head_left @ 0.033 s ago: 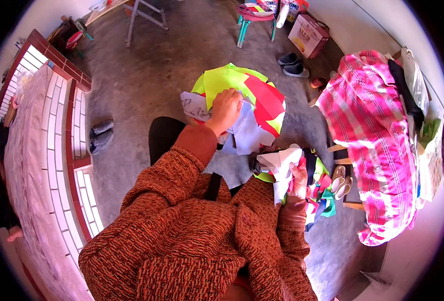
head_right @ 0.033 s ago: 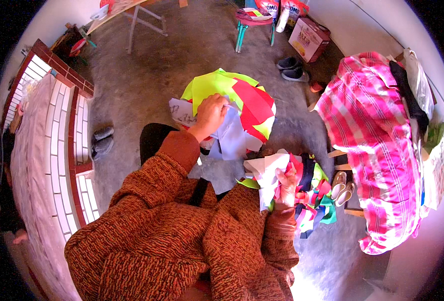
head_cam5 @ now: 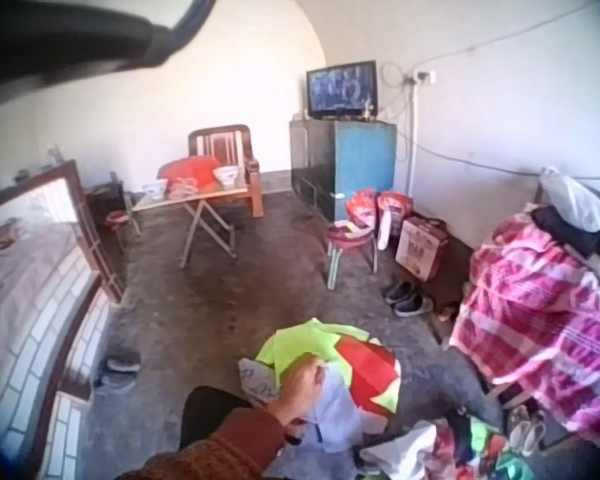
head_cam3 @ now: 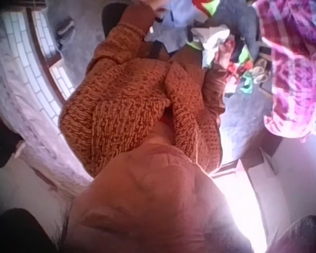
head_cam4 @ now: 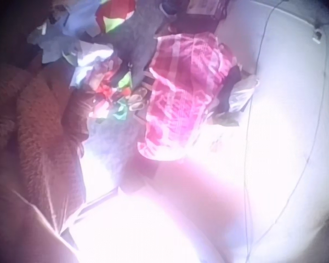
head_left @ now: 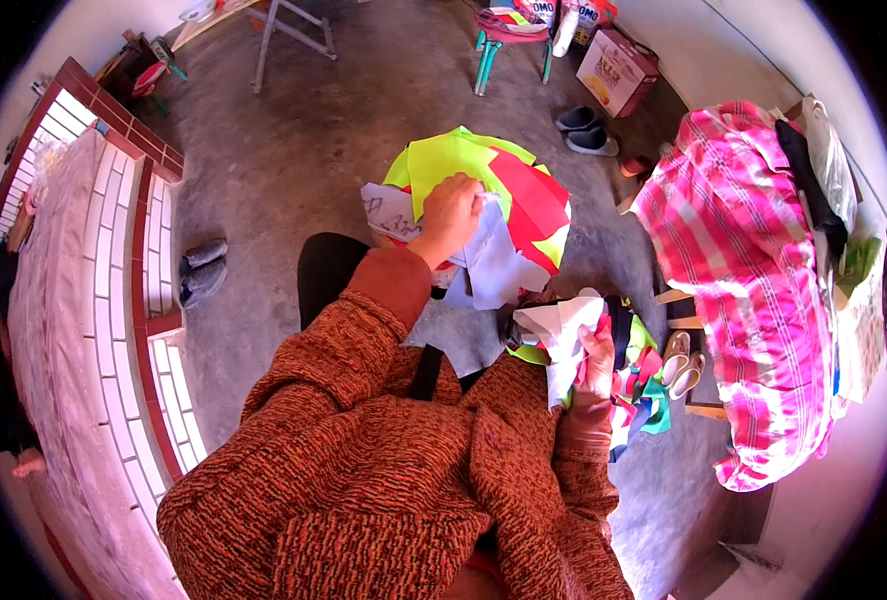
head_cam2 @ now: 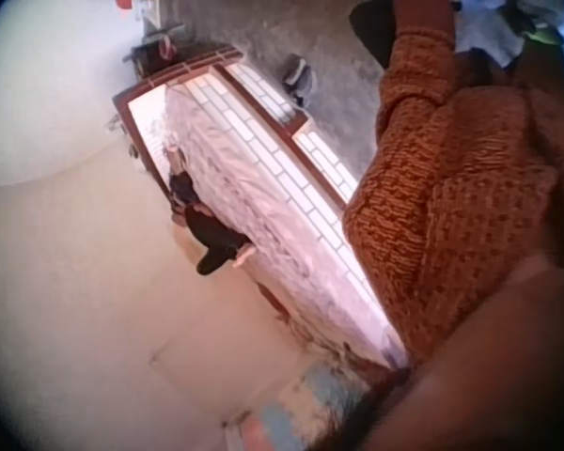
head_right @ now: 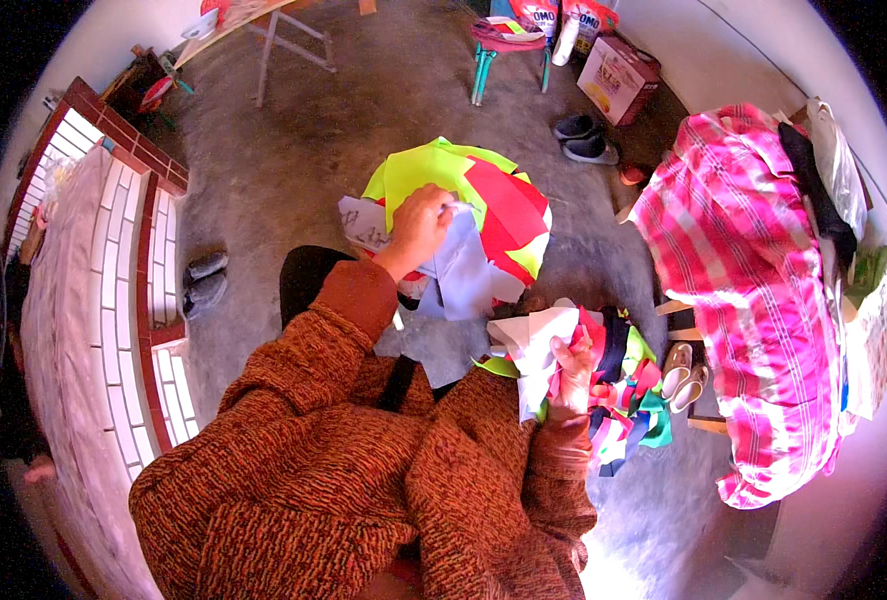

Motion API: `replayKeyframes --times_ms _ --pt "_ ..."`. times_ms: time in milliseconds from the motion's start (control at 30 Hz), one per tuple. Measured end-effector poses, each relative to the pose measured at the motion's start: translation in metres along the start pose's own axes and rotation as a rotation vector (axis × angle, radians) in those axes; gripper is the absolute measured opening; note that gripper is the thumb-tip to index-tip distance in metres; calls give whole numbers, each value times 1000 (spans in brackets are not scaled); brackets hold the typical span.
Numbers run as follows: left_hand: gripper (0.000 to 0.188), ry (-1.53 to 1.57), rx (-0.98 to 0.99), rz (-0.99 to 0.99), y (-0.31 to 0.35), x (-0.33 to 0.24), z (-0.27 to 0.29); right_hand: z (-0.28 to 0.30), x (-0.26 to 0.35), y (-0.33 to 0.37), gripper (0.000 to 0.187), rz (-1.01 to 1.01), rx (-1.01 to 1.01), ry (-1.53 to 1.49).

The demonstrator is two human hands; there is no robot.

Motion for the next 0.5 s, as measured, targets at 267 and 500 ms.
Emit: replayKeyframes --times_ms 267,500 --pt "17 539 -196 517 -26 114 37 10 -4 -2 46 6 -23 5" --pt "39 -169 -360 307 -9 88 96 12 -2 -1 42 17 -16 9"
Point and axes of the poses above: each hand's wrist, its own y-axis away from the middle knuckle, its own z-axis out of the back of the hand, x = y × z, the point moved 10 cm from there along -y, towards the middle knuckle, and after that the axes turned 2 degrees about y, right-handed, at the moved point
